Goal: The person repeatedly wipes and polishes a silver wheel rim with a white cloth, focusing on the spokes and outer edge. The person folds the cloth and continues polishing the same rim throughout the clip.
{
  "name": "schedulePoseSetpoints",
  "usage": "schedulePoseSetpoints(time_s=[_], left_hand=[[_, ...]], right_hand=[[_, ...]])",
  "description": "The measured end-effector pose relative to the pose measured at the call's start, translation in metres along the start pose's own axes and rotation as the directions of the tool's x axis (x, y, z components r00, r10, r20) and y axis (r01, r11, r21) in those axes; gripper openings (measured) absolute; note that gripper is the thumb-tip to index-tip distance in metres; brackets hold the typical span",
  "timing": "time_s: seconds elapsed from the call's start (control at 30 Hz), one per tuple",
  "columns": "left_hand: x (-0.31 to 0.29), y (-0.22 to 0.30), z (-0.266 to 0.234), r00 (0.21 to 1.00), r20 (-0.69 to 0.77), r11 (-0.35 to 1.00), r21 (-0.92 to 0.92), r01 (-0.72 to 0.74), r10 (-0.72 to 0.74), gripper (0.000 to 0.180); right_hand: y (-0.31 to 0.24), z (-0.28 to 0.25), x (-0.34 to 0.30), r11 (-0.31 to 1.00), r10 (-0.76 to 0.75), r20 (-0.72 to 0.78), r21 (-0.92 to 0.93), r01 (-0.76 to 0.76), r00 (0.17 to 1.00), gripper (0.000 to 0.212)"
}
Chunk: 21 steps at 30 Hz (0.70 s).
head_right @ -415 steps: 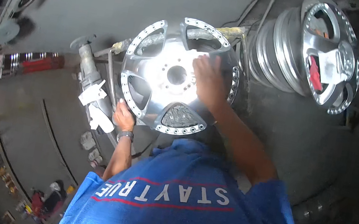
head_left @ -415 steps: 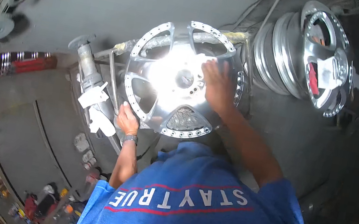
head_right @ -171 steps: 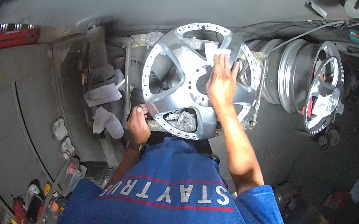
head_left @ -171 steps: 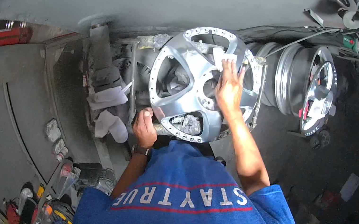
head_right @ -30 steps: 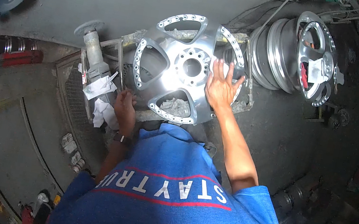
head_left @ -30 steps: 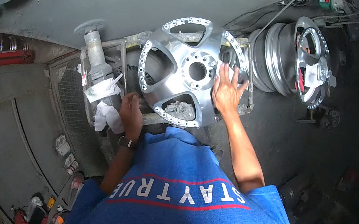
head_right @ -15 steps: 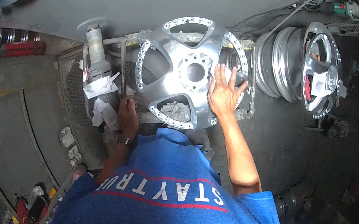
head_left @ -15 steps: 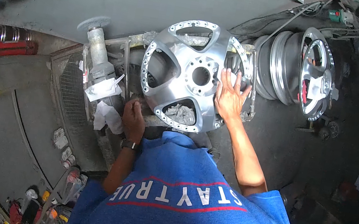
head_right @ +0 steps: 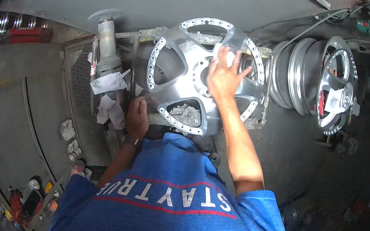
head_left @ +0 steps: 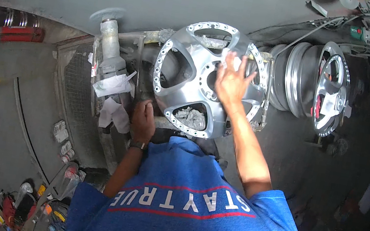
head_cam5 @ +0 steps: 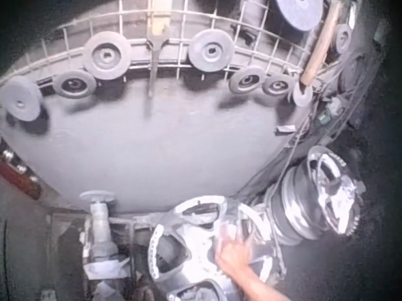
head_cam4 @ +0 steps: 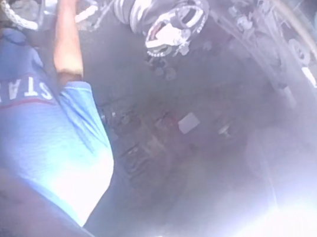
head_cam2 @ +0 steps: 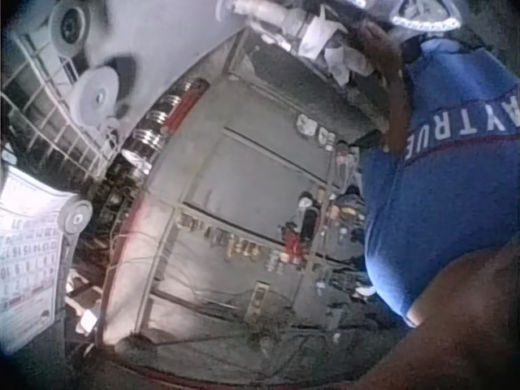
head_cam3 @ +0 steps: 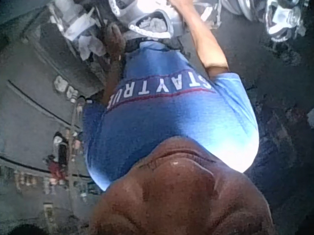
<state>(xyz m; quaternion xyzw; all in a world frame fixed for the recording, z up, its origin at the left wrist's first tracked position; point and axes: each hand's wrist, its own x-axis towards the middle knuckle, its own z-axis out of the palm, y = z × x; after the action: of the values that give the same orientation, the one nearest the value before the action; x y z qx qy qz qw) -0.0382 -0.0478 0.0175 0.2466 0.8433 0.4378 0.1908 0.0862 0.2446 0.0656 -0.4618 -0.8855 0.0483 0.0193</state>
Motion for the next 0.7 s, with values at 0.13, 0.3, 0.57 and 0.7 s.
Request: schedulePoseSetpoints(time_s=[0.13, 0.3, 0.57, 0.7], left_hand=[[-0.001, -0.007, 0.003, 1.000, -0.003, 0.999, 0.039, -0.004, 0.005, 0.029], [-0.002, 0.000, 0.000, 1.000, 0.007, 0.998, 0.050, -0.029, 0.029, 0.029], [0.000, 0.002, -0.001, 0.998, 0.007, 0.996, 0.057, -0.064, 0.063, 0.028], [0.001, -0.005, 0.003, 0.998, 0.016, 0.996, 0.055, -0.069, 0.068, 0.028]], right_hand=[[0.001, 0.002, -0.014, 0.992, -0.120, -0.006, -0.047, 0.120, 0.993, 0.057], [-0.010, 0.002, -0.009, 0.996, 0.069, -0.034, -0.053, -0.071, 0.997, 0.060], [-0.008, -0.006, -0.010, 0.999, -0.034, -0.104, -0.037, 0.030, 0.994, 0.054], [-0.045, 0.002, -0.031, 0.978, -0.205, -0.062, -0.046, 0.202, 0.977, 0.057]])
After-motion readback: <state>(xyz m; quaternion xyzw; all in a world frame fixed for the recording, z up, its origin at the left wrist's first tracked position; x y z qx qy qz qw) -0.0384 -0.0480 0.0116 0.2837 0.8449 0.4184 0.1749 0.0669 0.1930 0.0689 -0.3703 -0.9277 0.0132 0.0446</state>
